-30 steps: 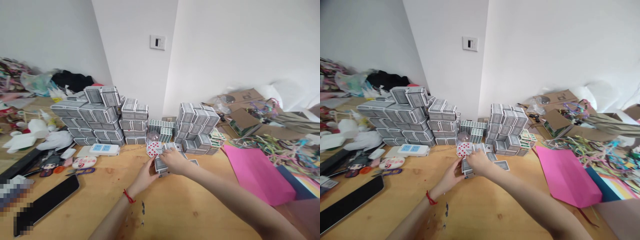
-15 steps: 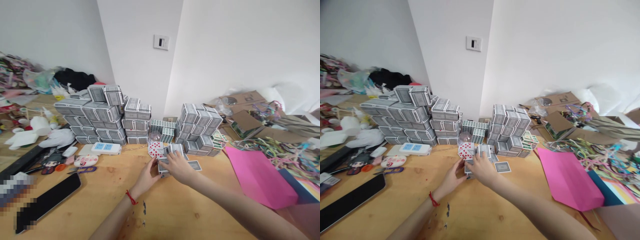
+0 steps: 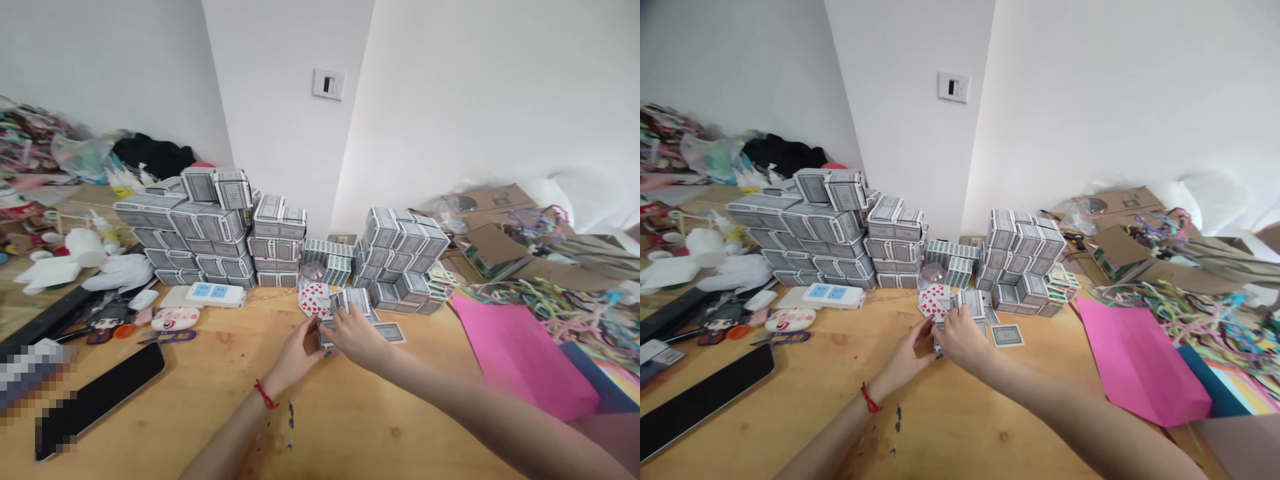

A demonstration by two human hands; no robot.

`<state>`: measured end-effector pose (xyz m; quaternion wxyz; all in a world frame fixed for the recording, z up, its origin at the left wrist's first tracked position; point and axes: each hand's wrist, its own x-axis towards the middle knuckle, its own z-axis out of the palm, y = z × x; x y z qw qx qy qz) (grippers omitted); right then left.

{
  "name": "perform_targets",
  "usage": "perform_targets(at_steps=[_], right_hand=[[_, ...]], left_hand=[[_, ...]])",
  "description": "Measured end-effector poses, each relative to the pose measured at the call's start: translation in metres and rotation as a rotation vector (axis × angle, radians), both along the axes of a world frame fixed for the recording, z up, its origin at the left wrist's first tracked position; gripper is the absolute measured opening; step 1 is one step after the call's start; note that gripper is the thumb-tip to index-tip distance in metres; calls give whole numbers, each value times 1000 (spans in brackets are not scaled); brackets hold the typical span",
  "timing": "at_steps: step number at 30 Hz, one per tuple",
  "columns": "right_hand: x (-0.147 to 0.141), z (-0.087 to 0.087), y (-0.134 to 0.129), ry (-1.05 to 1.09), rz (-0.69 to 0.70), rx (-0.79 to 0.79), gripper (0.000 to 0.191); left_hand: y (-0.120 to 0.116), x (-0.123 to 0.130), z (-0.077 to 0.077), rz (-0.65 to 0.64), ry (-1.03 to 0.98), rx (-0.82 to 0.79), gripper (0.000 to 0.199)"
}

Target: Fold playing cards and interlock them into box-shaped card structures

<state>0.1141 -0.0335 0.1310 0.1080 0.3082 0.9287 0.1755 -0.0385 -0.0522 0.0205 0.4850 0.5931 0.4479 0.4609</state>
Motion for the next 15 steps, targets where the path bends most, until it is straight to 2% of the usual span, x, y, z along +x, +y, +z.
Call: perform_targets(at_steps=[6, 11, 15], right_hand=[[-3, 7, 1, -36, 29, -50, 23], [1, 7, 7, -36, 68, -145, 24], [0, 8, 9, -27, 66, -164, 25]], left_hand=[[0, -1, -2, -16, 7, -12, 72], [-1, 0, -7, -12, -22, -9, 72], [0, 0, -8, -18, -10, 2, 72]])
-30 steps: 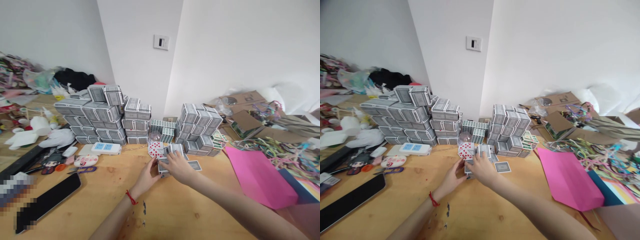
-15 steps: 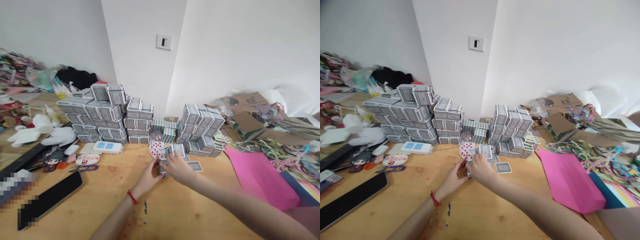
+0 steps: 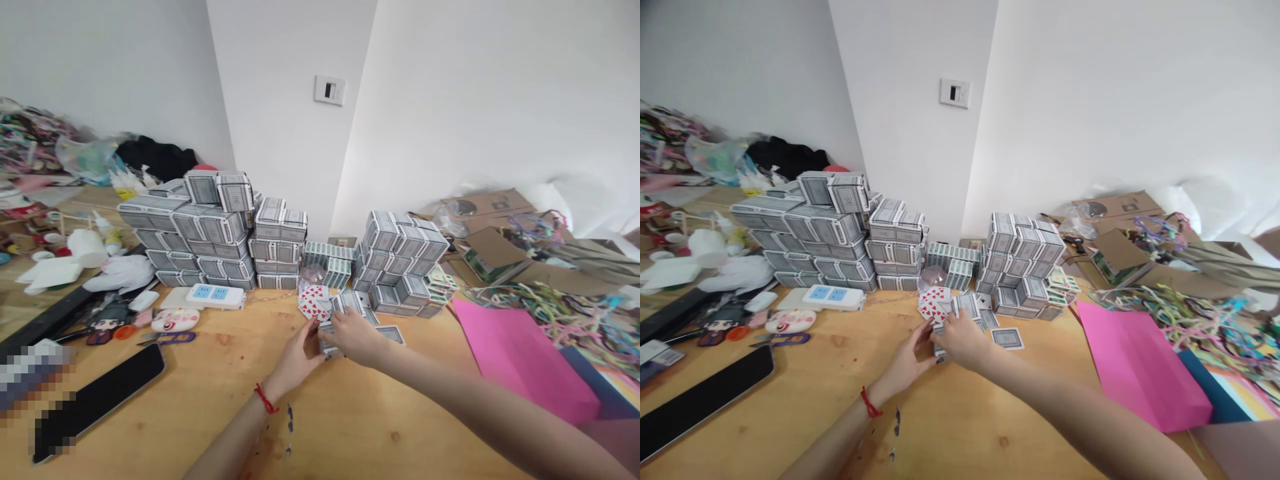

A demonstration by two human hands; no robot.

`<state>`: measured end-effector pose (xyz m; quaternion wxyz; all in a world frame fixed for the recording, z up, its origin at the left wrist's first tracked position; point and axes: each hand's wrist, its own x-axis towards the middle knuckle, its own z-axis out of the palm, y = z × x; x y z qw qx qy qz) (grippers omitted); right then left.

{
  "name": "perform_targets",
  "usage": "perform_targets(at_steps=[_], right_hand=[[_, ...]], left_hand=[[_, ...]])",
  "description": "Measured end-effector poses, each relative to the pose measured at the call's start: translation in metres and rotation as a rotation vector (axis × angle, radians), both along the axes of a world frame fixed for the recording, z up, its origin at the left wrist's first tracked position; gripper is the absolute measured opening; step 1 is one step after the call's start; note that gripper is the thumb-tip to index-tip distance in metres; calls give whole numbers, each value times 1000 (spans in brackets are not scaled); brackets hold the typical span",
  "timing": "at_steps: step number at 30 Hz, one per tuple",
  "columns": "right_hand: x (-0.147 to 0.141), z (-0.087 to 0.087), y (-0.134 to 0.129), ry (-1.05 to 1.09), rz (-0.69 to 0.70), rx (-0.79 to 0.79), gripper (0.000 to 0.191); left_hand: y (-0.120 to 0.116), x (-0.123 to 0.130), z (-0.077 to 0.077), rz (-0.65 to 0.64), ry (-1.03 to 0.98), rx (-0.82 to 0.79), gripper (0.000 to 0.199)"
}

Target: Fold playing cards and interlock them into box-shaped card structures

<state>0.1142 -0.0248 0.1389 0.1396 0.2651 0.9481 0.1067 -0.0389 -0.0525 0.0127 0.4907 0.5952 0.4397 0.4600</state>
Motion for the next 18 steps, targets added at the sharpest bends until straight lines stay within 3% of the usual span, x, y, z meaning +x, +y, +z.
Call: perform_targets(at_steps=[18], right_hand=[[-1, 0, 2, -15, -18, -70, 29]], left_hand=[[-1, 2, 5, 23, 58, 35, 69]])
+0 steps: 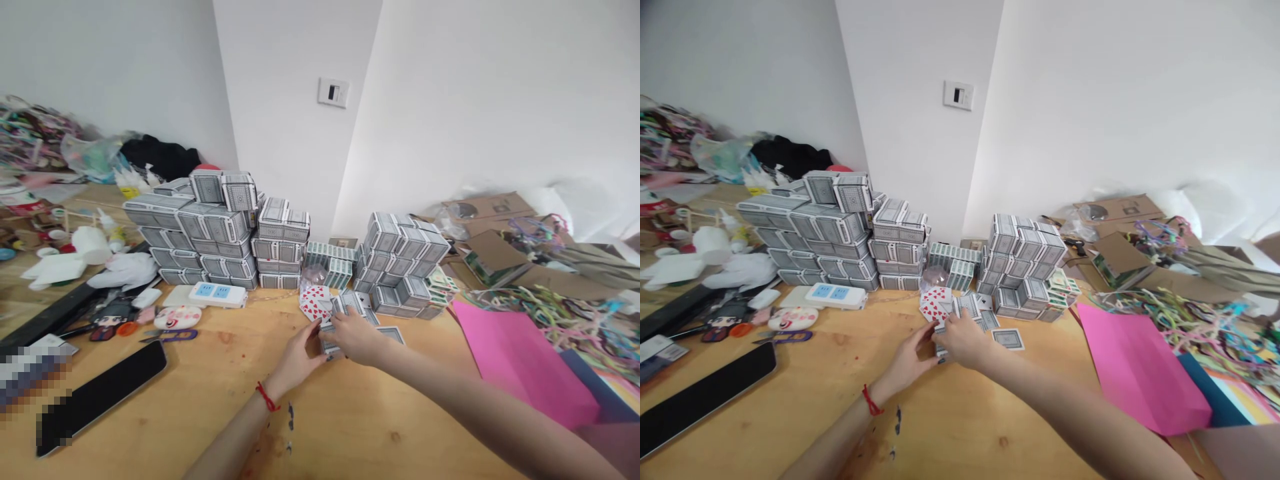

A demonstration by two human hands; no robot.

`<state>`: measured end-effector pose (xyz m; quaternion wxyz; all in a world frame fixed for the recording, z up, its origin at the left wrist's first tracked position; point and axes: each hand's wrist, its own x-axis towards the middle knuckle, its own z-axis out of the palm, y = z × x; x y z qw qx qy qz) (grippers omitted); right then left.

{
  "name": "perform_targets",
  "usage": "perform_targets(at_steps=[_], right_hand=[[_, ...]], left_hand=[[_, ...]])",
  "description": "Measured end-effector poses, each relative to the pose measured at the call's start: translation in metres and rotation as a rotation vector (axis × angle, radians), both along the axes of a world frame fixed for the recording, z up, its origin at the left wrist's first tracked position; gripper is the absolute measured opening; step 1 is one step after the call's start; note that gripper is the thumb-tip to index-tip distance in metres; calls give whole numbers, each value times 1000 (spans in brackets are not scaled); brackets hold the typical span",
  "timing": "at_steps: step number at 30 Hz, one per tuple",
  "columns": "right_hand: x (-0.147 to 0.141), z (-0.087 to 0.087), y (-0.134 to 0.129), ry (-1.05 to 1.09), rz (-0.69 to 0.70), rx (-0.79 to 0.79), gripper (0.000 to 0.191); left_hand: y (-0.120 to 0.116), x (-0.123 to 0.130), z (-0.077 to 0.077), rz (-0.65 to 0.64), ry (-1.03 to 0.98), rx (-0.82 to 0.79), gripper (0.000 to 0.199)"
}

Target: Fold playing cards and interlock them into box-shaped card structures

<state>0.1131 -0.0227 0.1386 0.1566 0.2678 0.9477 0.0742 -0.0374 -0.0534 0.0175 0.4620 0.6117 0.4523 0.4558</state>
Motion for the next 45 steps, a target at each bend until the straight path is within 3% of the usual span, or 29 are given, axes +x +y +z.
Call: perform_targets(at_steps=[7, 15, 23, 27, 45], right_hand=[[0, -10, -8, 14, -17, 75, 29], [22, -25, -35, 224, 10, 255, 35], [46, -58, -50, 425, -20, 377, 36], [47, -68, -56, 493, -31, 401, 34], [46, -74, -62, 525, -24, 423, 31]], left_hand=[[-6, 2, -1, 36, 58, 34, 65], [-21, 9, 0, 76, 230, 172, 60], [-24, 12, -3, 7, 293, 356, 58], [-24, 11, -4, 3, 297, 359, 60], [-24, 11, -2, 10, 363, 457, 57]])
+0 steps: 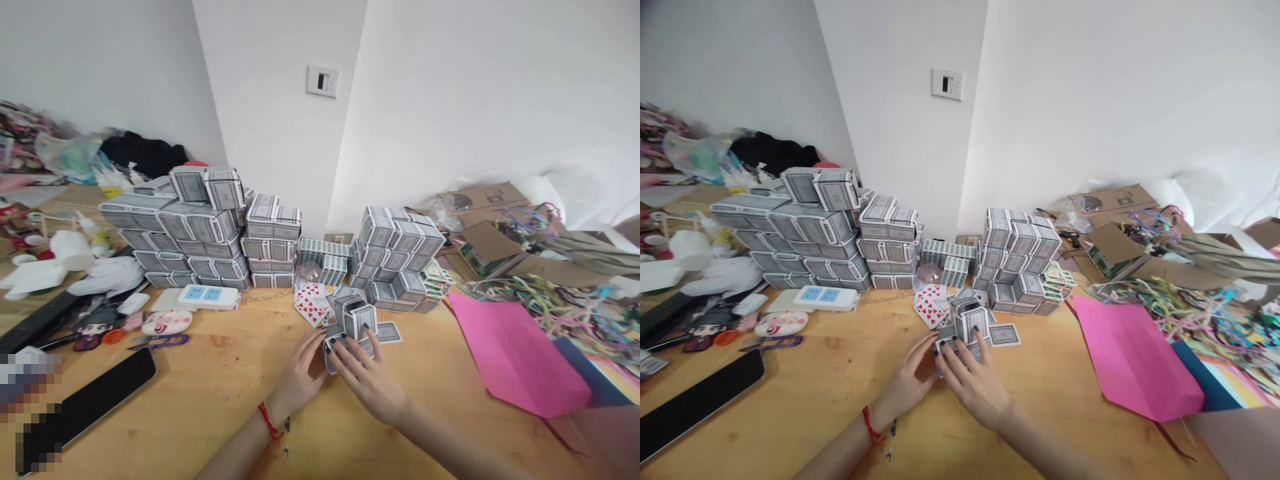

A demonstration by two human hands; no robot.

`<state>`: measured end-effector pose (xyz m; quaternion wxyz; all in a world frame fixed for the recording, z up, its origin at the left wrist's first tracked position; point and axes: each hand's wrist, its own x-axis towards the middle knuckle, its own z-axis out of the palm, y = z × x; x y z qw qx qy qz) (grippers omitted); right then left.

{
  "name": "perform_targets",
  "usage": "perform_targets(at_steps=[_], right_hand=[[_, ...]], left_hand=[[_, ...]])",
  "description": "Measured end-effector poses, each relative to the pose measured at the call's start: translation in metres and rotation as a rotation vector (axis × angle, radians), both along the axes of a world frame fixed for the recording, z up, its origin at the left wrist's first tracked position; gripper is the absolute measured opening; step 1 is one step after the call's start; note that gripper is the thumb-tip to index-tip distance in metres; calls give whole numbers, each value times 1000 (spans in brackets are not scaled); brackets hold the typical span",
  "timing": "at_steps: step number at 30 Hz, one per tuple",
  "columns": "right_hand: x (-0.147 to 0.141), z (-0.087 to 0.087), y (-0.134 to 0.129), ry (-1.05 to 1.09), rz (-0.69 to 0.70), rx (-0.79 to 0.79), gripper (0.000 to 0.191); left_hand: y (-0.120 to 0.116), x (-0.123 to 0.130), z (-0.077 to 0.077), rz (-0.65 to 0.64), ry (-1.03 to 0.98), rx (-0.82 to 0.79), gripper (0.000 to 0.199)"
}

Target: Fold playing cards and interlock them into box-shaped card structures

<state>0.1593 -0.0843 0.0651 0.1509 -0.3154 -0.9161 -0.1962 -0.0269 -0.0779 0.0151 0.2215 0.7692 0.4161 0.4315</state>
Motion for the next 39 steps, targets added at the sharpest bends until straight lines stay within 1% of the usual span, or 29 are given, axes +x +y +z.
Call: perform_targets(at_steps=[6, 15, 23, 30, 39], right_hand=[[-1, -1, -1, 4, 1, 20, 30], [-1, 0, -2, 20, 5, 58, 30], [-1, 0, -3, 19, -7, 39, 30], [0, -6, -2, 23, -14, 28, 31], [-1, -2, -2, 23, -3, 32, 30]], left_hand=[[0, 0, -4, -7, -11, -11, 57], [0, 0, -3, -8, -33, -20, 55], [0, -1, -2, -17, -12, -25, 57], [0, 0, 0, 8, -34, -26, 54], [1, 0, 0, 19, -33, -42, 55]])
